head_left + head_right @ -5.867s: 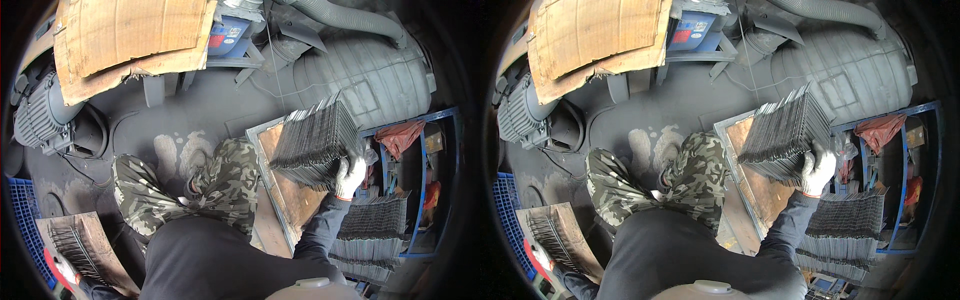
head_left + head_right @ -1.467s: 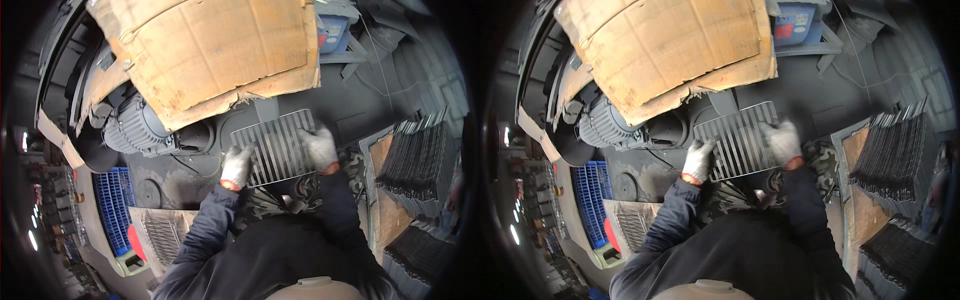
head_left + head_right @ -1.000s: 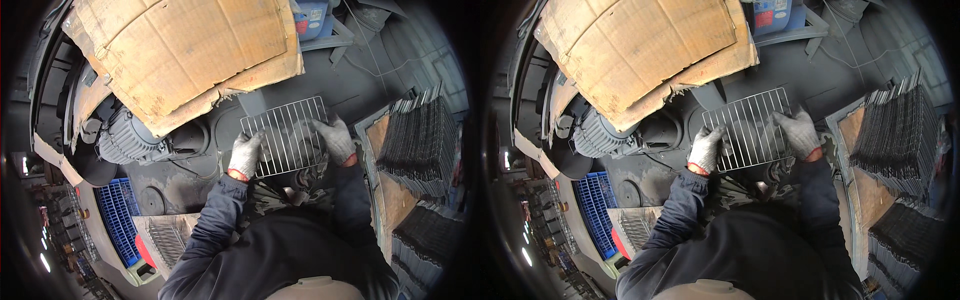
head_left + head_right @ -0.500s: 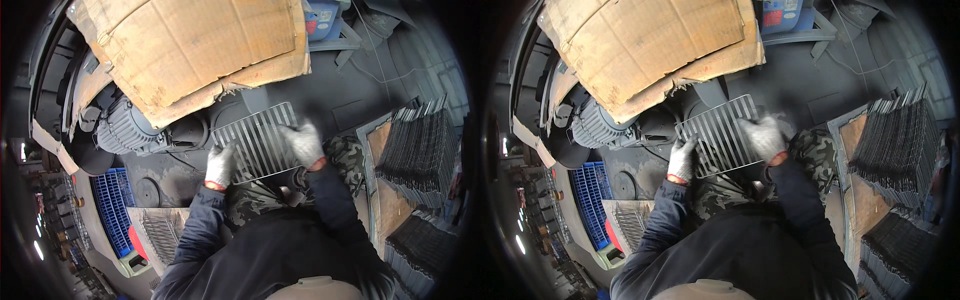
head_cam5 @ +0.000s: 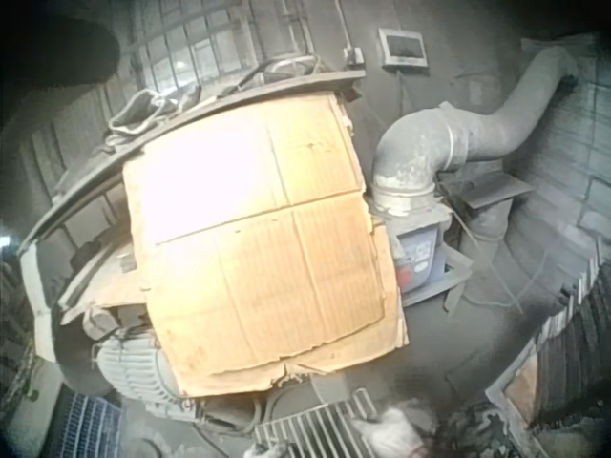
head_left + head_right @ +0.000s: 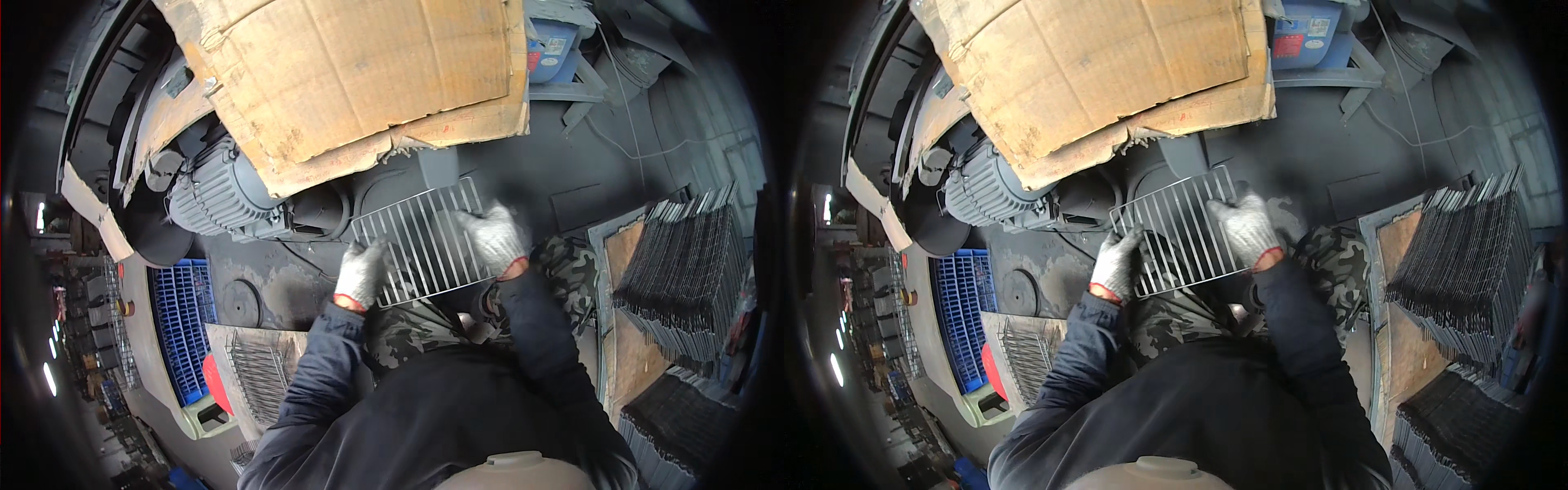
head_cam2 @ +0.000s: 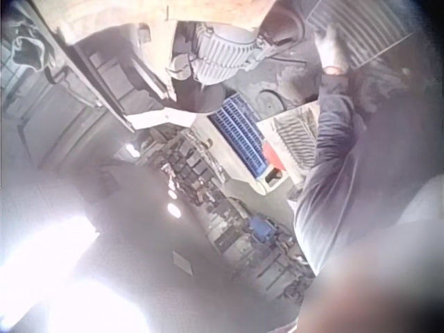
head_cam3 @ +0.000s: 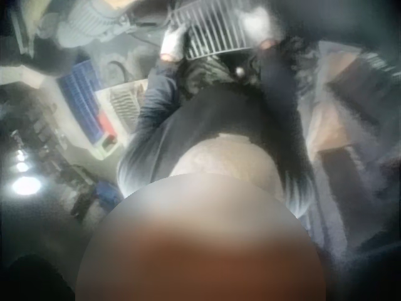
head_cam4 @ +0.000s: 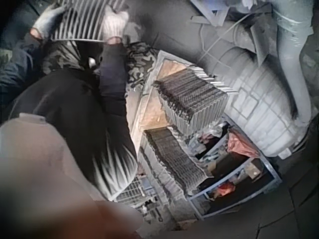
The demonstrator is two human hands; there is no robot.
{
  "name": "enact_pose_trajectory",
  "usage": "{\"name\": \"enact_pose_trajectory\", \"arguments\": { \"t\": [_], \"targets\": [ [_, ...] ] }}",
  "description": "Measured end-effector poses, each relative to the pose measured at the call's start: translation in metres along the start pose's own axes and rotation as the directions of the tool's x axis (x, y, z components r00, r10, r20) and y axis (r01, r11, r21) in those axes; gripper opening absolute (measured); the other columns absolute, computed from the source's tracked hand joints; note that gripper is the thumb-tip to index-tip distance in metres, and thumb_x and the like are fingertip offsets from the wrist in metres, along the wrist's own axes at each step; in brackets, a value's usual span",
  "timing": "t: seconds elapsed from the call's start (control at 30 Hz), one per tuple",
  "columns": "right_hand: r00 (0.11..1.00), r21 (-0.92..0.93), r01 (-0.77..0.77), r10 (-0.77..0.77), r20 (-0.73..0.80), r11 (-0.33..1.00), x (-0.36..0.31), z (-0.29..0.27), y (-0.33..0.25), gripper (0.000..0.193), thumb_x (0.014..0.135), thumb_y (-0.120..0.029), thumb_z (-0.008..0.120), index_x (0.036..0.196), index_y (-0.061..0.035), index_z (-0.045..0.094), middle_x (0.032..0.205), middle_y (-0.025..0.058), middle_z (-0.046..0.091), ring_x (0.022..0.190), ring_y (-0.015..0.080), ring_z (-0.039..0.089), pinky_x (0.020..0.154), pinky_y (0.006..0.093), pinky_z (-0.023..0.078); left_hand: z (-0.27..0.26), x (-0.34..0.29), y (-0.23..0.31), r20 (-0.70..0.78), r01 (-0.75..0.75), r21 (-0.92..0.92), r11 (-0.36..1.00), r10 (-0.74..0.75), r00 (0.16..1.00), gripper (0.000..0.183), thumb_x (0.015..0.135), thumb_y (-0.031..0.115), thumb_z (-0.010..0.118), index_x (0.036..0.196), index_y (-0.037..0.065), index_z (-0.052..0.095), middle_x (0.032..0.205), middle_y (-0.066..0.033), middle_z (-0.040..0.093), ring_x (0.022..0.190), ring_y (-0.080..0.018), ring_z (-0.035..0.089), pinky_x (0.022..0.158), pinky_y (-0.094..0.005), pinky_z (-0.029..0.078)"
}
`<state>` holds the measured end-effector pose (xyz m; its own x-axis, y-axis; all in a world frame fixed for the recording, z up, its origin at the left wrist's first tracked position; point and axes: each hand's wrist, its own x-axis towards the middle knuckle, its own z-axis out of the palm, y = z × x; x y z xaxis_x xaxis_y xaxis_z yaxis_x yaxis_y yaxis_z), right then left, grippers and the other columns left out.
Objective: Inspecting metal grates and sorting them on a workbench.
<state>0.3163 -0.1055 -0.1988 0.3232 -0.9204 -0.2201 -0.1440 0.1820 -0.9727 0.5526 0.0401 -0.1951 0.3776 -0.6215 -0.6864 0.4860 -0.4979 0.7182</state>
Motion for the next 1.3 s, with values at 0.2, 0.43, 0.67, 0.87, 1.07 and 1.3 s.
{"name": "enact_pose_trajectory", "arguments": {
  "t": [0.2, 0.43, 0.67, 0.87, 1.07, 1.3],
  "targets": [
    [0.89, 0.099, -0.352, 0.3, 0.342, 0.931, 0.021, -0.04, -0.014, 0.029, 0.102, -0.025, 0.081, 0.111, 0.0024, 0.076, 0.092, 0.0082, 0.079, 0.075, 0.0172, 0.073, 0.064, 0.0311, 0.057, -0.025, 0.016, 0.031, 0.344, 0.168, -0.245, 0.955, -0.076, 0.936, 0.027, 0.105, 0.013, 0.069, 0.129, 0.0, 0.068, 0.106, -0.0108, 0.075, 0.086, -0.0271, 0.076, 0.079, -0.0453, 0.068],
    [0.981, 0.193, -0.191, 0.193, 0.011, 0.962, -0.012, -0.145, -0.054, 0.023, 0.103, -0.014, 0.074, 0.12, 0.0014, 0.077, 0.1, 0.0101, 0.08, 0.083, 0.0185, 0.075, 0.073, 0.0306, 0.06, 0.096, 0.035, 0.02, 0.468, 0.022, 0.082, 0.996, -0.058, 0.882, 0.03, 0.104, 0.028, 0.078, 0.122, 0.004, 0.074, 0.105, -0.0068, 0.076, 0.093, -0.0223, 0.073, 0.077, -0.0395, 0.06],
    [0.989, 0.041, -0.008, 0.002, 0.145, 0.999, 0.005, -0.073, -0.038, 0.026, 0.101, -0.021, 0.078, 0.112, 0.0019, 0.076, 0.097, 0.0116, 0.08, 0.076, 0.0212, 0.078, 0.062, 0.0344, 0.061, 0.021, 0.026, 0.012, 0.404, -0.055, -0.092, 0.994, 0.087, 0.911, 0.018, 0.108, 0.022, 0.07, 0.109, 0.004, 0.075, 0.09, -0.0061, 0.075, 0.067, -0.0167, 0.072, 0.059, -0.0291, 0.06],
    [0.937, 0.216, -0.177, 0.097, 0.335, 0.96, -0.019, 0.074, -0.017, 0.026, 0.105, -0.016, 0.075, 0.126, -0.0006, 0.072, 0.1, 0.008, 0.079, 0.073, 0.0183, 0.073, 0.06, 0.0317, 0.055, -0.112, -0.022, 0.008, -0.022, -0.208, -0.136, 0.968, 0.207, 0.978, 0.026, 0.101, 0.013, 0.078, 0.12, -0.001, 0.067, 0.095, -0.0033, 0.073, 0.076, -0.012, 0.066, 0.071, -0.0259, 0.055],
    [0.913, 0.379, -0.05, -0.111, 0.392, 0.924, -0.062, 0.076, -0.03, 0.018, 0.108, 0.0, 0.068, 0.127, -0.001, 0.068, 0.114, 0.0083, 0.077, 0.097, 0.0163, 0.073, 0.084, 0.03, 0.059, -0.121, -0.084, -0.004, -0.045, -0.446, -0.078, 0.892, 0.444, 0.895, 0.02, 0.096, 0.002, 0.077, 0.114, 0.001, 0.07, 0.101, -0.0039, 0.076, 0.087, -0.0123, 0.071, 0.08, -0.0275, 0.059],
    [0.947, 0.214, 0.105, -0.163, 0.277, 0.971, -0.098, 0.02, -0.042, 0.024, 0.104, 0.008, 0.07, 0.127, 0.0008, 0.068, 0.122, 0.0094, 0.077, 0.113, 0.0166, 0.073, 0.102, 0.0323, 0.059, -0.067, -0.079, -0.032, -0.065, -0.545, -0.066, 0.836, 0.541, 0.838, 0.022, 0.094, -0.008, 0.072, 0.115, 0.0, 0.071, 0.106, -0.0063, 0.078, 0.092, -0.0129, 0.072, 0.086, -0.0295, 0.058]
  ]
}}
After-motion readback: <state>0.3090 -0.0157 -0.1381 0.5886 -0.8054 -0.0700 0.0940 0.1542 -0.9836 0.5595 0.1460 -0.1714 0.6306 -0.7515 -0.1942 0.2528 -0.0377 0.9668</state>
